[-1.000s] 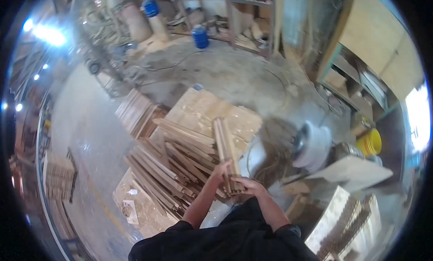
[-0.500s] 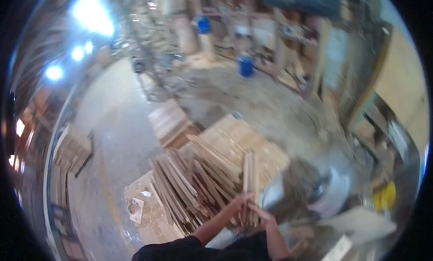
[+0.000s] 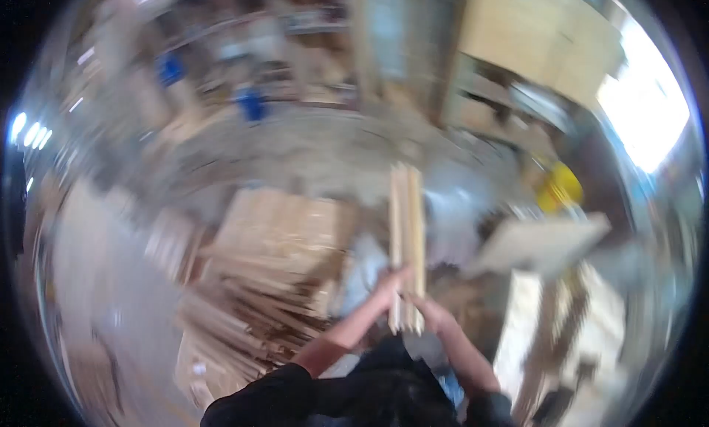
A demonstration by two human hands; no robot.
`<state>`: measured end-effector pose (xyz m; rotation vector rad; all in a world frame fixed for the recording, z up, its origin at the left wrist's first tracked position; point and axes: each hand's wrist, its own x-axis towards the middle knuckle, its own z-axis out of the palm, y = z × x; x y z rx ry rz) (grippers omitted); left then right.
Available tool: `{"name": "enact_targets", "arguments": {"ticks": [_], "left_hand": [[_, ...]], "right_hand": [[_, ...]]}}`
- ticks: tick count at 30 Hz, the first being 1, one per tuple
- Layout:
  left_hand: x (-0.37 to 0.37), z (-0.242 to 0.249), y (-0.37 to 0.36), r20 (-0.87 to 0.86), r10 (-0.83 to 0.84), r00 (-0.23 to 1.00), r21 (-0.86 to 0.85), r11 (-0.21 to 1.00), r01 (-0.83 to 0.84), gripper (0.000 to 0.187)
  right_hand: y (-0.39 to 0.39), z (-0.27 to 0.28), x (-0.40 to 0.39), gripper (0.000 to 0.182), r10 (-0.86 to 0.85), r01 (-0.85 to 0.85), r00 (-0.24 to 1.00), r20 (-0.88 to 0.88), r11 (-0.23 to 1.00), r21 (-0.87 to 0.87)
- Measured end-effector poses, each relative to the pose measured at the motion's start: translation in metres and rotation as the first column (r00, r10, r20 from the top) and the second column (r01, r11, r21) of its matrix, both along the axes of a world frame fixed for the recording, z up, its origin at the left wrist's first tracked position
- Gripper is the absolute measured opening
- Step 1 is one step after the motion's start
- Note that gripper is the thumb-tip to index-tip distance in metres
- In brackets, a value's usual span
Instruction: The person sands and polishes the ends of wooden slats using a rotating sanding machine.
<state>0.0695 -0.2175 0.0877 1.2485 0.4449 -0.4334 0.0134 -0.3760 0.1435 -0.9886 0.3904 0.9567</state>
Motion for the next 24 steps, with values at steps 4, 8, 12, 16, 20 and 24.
{"name": "enact_targets", "arguments": {"ticks": [4,8,12,16,20,24], "left_hand": [[0.020,0.068,-0.073,0.513,-0.075,0.855,0.052,0.997,0.056,0.063],[0.033,0.073,-0.127,0.577,-0.614,0.539,0.783,0.602,-0.153,0.078],[0.068,0.058,-0.164,0.348,-0.801,0.488,0.937,0.282,-0.206,0.080],[0.083,0.049,-0.166,0.263,-0.804,0.534,0.962,0.174,-0.213,0.081],[0.075,0.037,-0.155,0.299,-0.816,0.494,0.940,0.165,-0.297,0.083],[0.041,0.038,-0.156,0.275,-0.838,0.471,0.941,0.134,-0.311,0.082]], "right_hand": [[-0.055,0.014,0.006,0.045,-0.227,0.221,0.968,0.104,0.973,0.062],[-0.103,-0.039,0.038,0.042,-0.296,0.279,0.948,0.115,0.949,0.146],[-0.128,-0.051,0.066,0.040,-0.320,0.315,0.913,0.254,0.947,0.062],[-0.127,-0.066,0.063,0.051,-0.249,0.244,0.946,0.206,0.968,0.050],[-0.112,-0.061,0.034,0.045,-0.150,0.175,0.960,0.235,0.981,-0.087],[-0.102,-0.076,-0.009,0.052,-0.212,0.253,0.946,0.246,0.956,-0.148]]}}
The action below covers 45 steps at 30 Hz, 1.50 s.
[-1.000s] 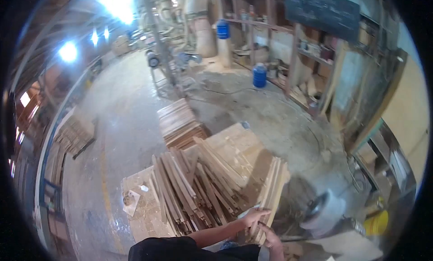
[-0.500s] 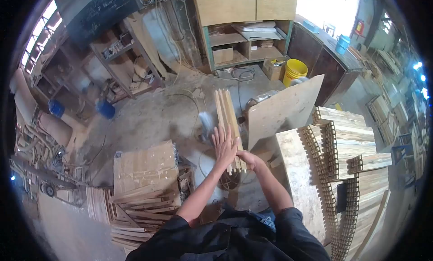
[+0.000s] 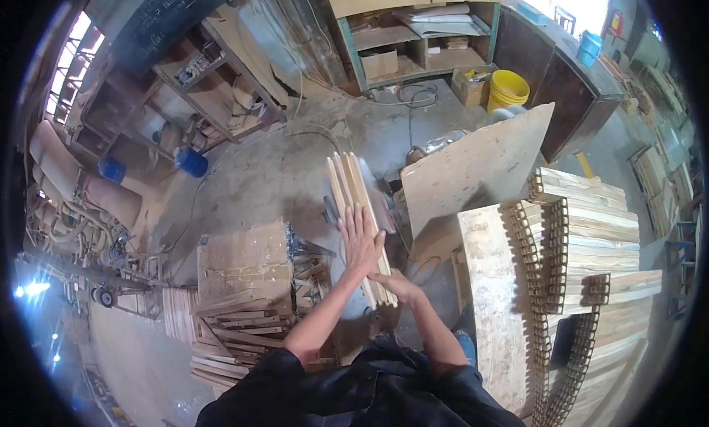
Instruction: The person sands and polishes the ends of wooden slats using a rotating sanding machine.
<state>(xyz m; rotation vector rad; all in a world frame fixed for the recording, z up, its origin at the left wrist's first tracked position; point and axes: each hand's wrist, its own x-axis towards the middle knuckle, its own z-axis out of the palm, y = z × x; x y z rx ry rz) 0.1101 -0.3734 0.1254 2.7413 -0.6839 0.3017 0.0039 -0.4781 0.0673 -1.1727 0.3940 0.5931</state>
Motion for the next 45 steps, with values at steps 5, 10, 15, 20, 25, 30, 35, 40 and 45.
{"name": "enact_targets", "arguments": {"ticks": [5,10,15,20,25,30,35,40,45], "left_hand": [[-0.046,-0.024,0.000,-0.106,0.036,0.994,-0.012,0.999,-0.037,0.085],[-0.003,-0.015,-0.007,0.000,0.036,0.999,-0.009,0.999,-0.036,0.085],[0.107,0.008,-0.025,0.040,0.085,0.996,-0.020,0.996,-0.084,0.086],[0.078,0.004,-0.026,-0.080,0.109,0.991,-0.047,0.992,-0.113,0.088],[-0.036,-0.027,-0.001,-0.132,0.095,0.987,-0.061,0.993,-0.104,0.094],[-0.066,-0.032,-0.002,-0.192,0.081,0.978,-0.044,0.995,-0.091,0.095],[-0.061,-0.028,-0.006,-0.188,0.087,0.978,-0.075,0.992,-0.103,0.096],[-0.082,-0.024,-0.004,-0.225,0.089,0.970,-0.033,0.995,-0.098,0.094],[-0.042,-0.020,-0.012,-0.262,0.138,0.955,-0.244,0.948,-0.204,0.103]], "right_hand": [[-0.013,-0.028,-0.073,0.061,0.119,-0.124,0.992,-0.043,0.983,-0.136],[-0.029,-0.035,-0.036,0.063,0.179,-0.148,0.981,0.068,0.935,-0.321],[-0.043,0.059,0.064,0.072,0.206,-0.178,0.978,0.015,0.881,-0.438],[-0.027,-0.021,0.029,0.078,0.123,-0.092,0.992,0.036,0.876,-0.473],[-0.009,-0.039,-0.080,0.064,0.157,-0.190,0.980,-0.124,0.925,-0.329],[-0.008,-0.062,-0.116,0.045,0.046,-0.069,0.984,-0.173,0.990,-0.126],[-0.017,-0.053,-0.109,0.054,0.107,-0.137,0.984,-0.139,0.964,-0.228],[-0.028,-0.079,-0.138,0.047,0.108,-0.112,0.964,-0.242,0.994,-0.006],[-0.032,-0.061,-0.074,0.062,0.174,-0.187,0.977,-0.125,0.977,-0.101]]}}
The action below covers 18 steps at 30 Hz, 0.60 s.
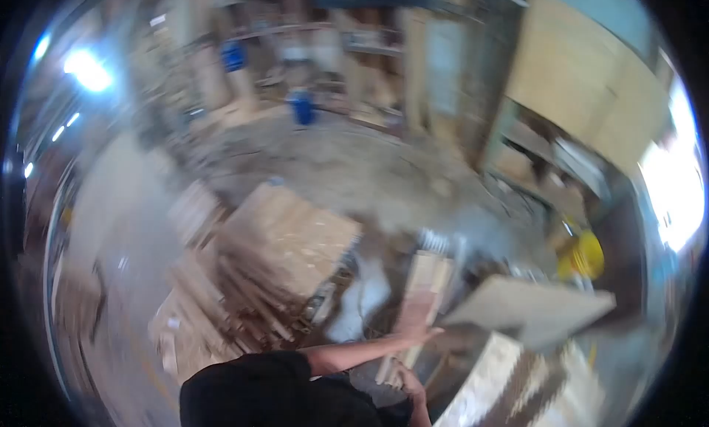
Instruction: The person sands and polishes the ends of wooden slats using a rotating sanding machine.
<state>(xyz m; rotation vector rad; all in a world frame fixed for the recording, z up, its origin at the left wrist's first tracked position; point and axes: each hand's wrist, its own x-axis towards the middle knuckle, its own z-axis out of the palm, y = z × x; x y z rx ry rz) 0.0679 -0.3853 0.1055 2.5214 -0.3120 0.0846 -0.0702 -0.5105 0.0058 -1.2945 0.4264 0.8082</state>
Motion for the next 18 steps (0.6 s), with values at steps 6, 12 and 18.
{"name": "enact_targets", "arguments": {"ticks": [6,12,18], "left_hand": [[0.131,0.044,0.003,0.176,-0.119,0.977,0.035,0.993,0.114,0.094],[0.079,0.002,-0.005,0.355,-0.094,0.930,0.100,0.993,0.062,0.098],[-0.040,0.006,0.005,0.169,-0.173,0.970,0.099,0.983,0.158,0.101]], "right_hand": [[0.006,0.101,0.145,0.056,-0.026,-0.024,0.996,0.085,0.846,0.533],[0.006,0.066,0.096,0.057,-0.125,0.101,0.992,0.021,0.877,0.470],[-0.008,-0.002,-0.013,0.059,-0.025,0.127,0.979,-0.202,0.850,0.512]]}}
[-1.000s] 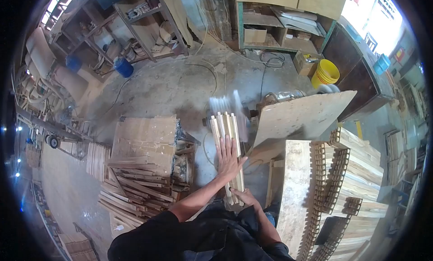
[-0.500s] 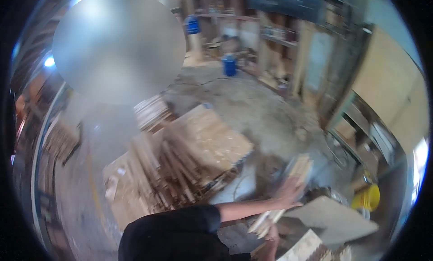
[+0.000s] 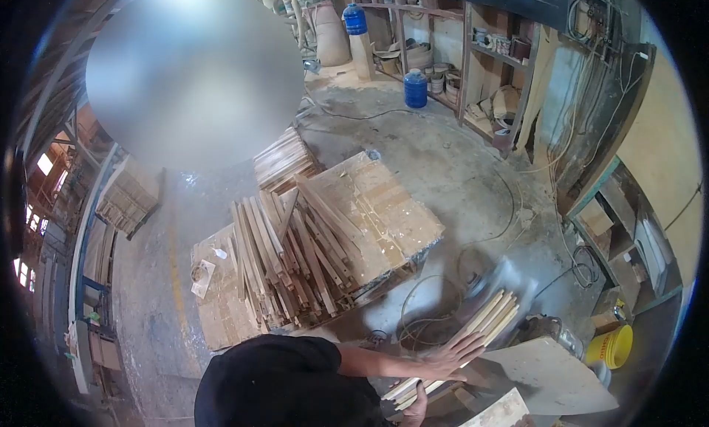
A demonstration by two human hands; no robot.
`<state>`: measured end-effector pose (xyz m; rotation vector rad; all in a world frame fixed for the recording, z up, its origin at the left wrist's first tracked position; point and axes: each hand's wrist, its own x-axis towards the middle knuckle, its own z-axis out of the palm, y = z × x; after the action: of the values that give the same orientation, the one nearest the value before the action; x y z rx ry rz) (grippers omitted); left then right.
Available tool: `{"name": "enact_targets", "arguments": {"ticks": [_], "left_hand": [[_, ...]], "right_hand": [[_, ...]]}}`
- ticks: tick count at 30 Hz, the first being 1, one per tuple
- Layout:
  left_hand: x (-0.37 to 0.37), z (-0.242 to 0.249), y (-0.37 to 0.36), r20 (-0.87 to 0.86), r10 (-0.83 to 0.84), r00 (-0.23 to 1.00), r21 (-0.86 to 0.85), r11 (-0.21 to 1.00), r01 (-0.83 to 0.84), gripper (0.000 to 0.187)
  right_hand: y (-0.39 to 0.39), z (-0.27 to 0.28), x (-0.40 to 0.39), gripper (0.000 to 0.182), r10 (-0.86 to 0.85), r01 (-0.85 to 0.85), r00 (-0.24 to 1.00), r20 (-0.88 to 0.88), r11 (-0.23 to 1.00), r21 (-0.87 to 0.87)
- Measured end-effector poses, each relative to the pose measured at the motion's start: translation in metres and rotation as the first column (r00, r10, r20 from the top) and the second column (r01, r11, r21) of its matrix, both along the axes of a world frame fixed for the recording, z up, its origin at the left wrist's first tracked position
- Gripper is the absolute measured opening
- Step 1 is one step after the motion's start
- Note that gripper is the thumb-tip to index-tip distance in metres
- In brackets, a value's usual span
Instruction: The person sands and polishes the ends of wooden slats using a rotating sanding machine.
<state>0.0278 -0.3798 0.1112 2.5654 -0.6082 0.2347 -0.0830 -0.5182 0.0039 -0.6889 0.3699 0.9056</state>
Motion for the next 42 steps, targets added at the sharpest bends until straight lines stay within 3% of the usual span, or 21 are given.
{"name": "enact_targets", "arguments": {"ticks": [3,4,5,6,7,8,9,10,11,12,13,15,18,21,24,26,32,36,37,39,42], "left_hand": [[0.028,-0.008,-0.003,0.120,0.048,0.992,-0.041,0.998,-0.043,0.095],[0.058,-0.017,-0.004,0.157,0.094,0.983,0.031,0.995,-0.100,0.090],[0.093,-0.030,-0.008,0.188,0.109,0.976,0.093,0.987,-0.128,0.086],[0.122,-0.029,-0.012,0.324,0.217,0.921,0.003,0.973,-0.230,0.079],[0.142,0.029,0.009,0.128,0.102,0.986,-0.020,0.995,-0.100,0.077],[0.174,0.010,0.002,0.167,0.156,0.974,0.013,0.987,-0.161,0.078],[0.175,0.031,0.001,0.185,0.191,0.964,-0.094,0.980,-0.176,0.080],[0.186,0.030,0.001,0.115,0.184,0.976,-0.051,0.983,-0.179,0.084],[0.184,0.033,0.002,0.083,0.161,0.983,-0.027,0.987,-0.159,0.089],[0.180,0.027,0.002,0.114,0.162,0.980,0.067,0.983,-0.170,0.091],[0.177,0.022,0.000,0.152,0.172,0.973,0.158,0.968,-0.196,0.092],[0.155,0.021,-0.004,0.068,0.119,0.991,0.166,0.978,-0.128,0.092],[0.115,0.011,-0.012,0.005,0.075,0.997,0.179,0.981,-0.075,0.092],[0.075,-0.002,-0.016,-0.032,0.047,0.998,0.182,0.982,-0.040,0.095],[0.037,-0.013,-0.019,-0.099,0.016,0.995,0.173,0.985,0.001,0.097],[0.012,-0.024,-0.021,-0.140,0.008,0.990,0.185,0.983,0.019,0.098],[-0.008,-0.031,-0.014,-0.170,0.022,0.985,0.222,0.975,0.016,0.099],[0.097,0.016,-0.017,0.097,0.010,0.995,0.193,0.981,-0.029,0.092],[0.131,0.028,-0.019,0.169,-0.005,0.986,0.218,0.975,-0.033,0.089],[0.184,0.036,-0.022,0.119,0.024,0.993,0.195,0.980,-0.047,0.086],[0.199,0.030,-0.023,0.117,0.075,0.990,0.241,0.965,-0.101,0.085]], "right_hand": [[0.003,0.007,0.023,0.056,-0.048,0.057,0.991,0.125,0.996,-0.072],[-0.001,-0.003,0.050,0.054,-0.037,0.055,0.979,0.202,0.995,-0.085],[0.023,0.069,0.078,0.054,-0.097,0.123,0.980,0.174,0.981,-0.147],[0.007,0.060,0.112,0.053,0.036,-0.003,0.955,0.294,0.994,-0.111],[0.012,0.082,0.140,0.052,0.030,0.014,0.956,0.293,0.989,-0.146],[0.016,0.102,0.160,0.050,0.022,0.035,0.966,0.257,0.976,-0.214],[0.018,0.121,0.172,0.049,0.010,0.053,0.979,0.205,0.953,-0.298],[0.018,0.134,0.177,0.048,0.016,0.057,0.984,0.179,0.916,-0.396],[0.012,0.130,0.176,0.054,0.106,-0.003,0.980,0.169,0.855,-0.519],[0.015,0.126,0.171,0.067,0.231,0.018,0.940,0.252,0.703,-0.711],[0.007,0.070,0.170,0.078,0.273,-0.038,0.918,0.288,0.783,-0.621],[0.011,0.030,0.136,0.082,0.225,0.084,0.904,0.364,0.742,-0.666],[0.009,0.020,0.093,0.083,0.258,-0.015,0.936,0.239,0.707,-0.707],[-0.001,0.062,0.062,0.083,0.310,-0.128,0.946,0.100,0.636,-0.761],[-0.005,0.016,0.012,0.084,0.247,-0.112,0.965,0.087,0.687,-0.718],[-0.013,0.044,0.002,0.085,0.249,-0.195,0.968,-0.027,0.680,-0.707],[0.004,-0.014,-0.033,0.083,0.298,-0.164,0.952,0.072,0.694,-0.701],[-0.004,-0.001,0.084,0.067,0.178,-0.139,0.974,0.140,0.958,-0.252],[-0.006,0.016,0.116,0.064,0.149,-0.135,0.978,0.144,0.986,-0.099],[-0.011,0.054,0.171,0.061,0.114,-0.141,0.985,0.127,0.962,0.233],[-0.008,0.063,0.189,0.065,0.052,-0.073,0.992,0.115,0.981,0.181]]}}
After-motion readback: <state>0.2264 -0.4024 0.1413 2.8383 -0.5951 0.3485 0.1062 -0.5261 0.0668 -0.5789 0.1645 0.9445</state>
